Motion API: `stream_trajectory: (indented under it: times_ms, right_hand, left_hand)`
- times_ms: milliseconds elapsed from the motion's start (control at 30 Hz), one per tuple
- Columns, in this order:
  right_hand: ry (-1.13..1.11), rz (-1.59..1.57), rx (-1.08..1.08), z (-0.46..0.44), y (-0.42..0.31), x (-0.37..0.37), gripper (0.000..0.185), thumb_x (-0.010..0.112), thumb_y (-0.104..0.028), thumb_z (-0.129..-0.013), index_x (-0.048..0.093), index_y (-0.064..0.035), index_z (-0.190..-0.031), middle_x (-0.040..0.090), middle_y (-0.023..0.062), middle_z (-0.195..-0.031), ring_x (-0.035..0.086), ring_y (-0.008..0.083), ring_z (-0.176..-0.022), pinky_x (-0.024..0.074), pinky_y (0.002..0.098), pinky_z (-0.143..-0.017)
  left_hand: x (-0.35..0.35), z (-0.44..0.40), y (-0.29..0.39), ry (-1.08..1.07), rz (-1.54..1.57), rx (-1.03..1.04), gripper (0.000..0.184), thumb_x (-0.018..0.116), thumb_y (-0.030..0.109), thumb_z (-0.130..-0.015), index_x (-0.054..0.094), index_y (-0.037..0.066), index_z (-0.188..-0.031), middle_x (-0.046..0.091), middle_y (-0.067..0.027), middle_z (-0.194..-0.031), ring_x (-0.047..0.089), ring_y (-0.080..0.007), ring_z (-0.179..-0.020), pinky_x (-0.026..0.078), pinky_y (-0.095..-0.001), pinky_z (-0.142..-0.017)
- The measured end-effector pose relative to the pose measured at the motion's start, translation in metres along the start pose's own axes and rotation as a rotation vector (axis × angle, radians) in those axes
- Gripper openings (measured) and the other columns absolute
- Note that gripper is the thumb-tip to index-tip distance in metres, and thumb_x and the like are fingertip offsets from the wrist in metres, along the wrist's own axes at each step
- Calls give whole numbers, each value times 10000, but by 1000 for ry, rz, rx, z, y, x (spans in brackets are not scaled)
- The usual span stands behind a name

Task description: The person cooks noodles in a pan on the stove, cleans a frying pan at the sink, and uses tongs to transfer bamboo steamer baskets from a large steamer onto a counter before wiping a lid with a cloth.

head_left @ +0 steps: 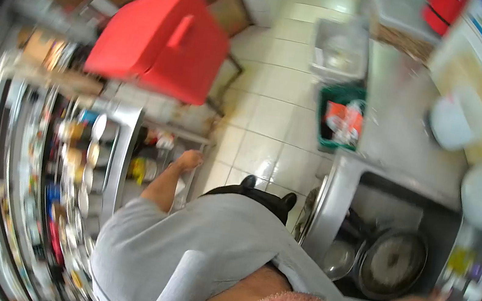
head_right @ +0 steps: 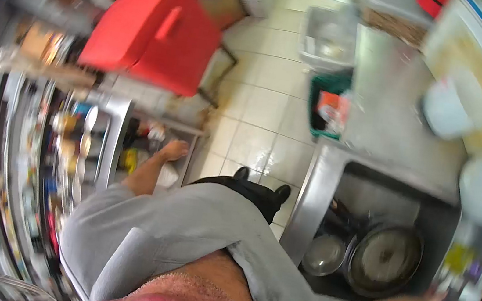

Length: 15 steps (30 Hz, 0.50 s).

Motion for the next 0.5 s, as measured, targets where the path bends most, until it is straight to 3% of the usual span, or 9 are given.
stream_trajectory:
  times_ms: [33,67,133,200,233,267,300,400,500]
  right_hand:
    - [171,195,183,36,-28,17,422,625,-153,-780,511,-67,-1177,633,89,-783,613,231,-665,521,330,-552]
    - [103,-79,265,41,-5,33,394,553,-210,-819,506,-44,-1174,606,131,-901,604,262,-751,506,365,-641]
    - [43,-619,491,50,42,63,430,409,-324,-898,496,0,-1167,551,216,-1136,586,324,-924,476,435,-820]
    - [11,-594,549,178,-78,135,373,532,-271,-848,549,-37,-1138,559,149,-1141,581,273,-899,460,363,-706]
    - [-76,-363,384,234,-125,170,333,512,-234,-849,589,-19,-1091,602,150,-1038,600,253,-841,496,373,-691]
    - [-80,-233,310,292,-163,197,350,593,-249,-799,607,-40,-1080,606,138,-1045,603,235,-827,485,351,-719]
    - [-112,150,260,351,-238,210,394,625,-272,-779,597,-35,-1094,614,120,-1034,598,220,-854,467,330,-774]
    - [-456,130,31,436,-297,221,480,641,-256,-782,526,-25,-1187,625,122,-989,584,202,-901,453,323,-811]
    - [-443,71,-61,502,-347,206,471,639,-277,-797,527,-25,-1179,631,134,-986,592,208,-890,467,346,-790]
  left_hand:
    - [-15,-16,19,29,117,-123,267,526,224,-780,638,40,-938,641,-136,-929,610,-293,-871,480,-369,-779]
    - [-54,-27,61,56,233,-251,254,524,208,-787,635,31,-931,650,-141,-866,628,-280,-816,490,-361,-743]
    - [-95,-69,108,38,331,-194,243,517,191,-795,628,22,-929,646,-144,-799,630,-260,-751,492,-351,-696]
    - [-117,-101,145,11,532,-220,212,507,165,-812,610,3,-903,614,-123,-642,605,-196,-605,479,-326,-590]
    - [-123,-115,158,-33,499,-154,212,507,165,-812,610,3,-903,614,-123,-642,605,-196,-605,479,-326,-590]
    - [-130,-129,170,23,474,-32,203,507,150,-813,598,4,-920,607,-112,-628,594,-196,-591,476,-326,-586]
    - [-139,-146,187,66,452,111,197,507,135,-814,586,4,-938,599,-100,-614,583,-196,-577,473,-325,-582]
    - [-152,-168,224,18,400,494,386,579,-43,-742,531,33,-1118,552,-123,-1065,566,-212,-827,465,-316,-697]
    - [-146,-191,242,-153,448,667,367,602,0,-779,531,23,-1138,562,-116,-1046,569,-187,-789,459,-289,-687]
Point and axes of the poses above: each hand's wrist, its own z-axis away from the middle knuckle, its own x-axis out of the palm, y = z × x, the point moved 3 cm from there along -z, towards the middle knuckle
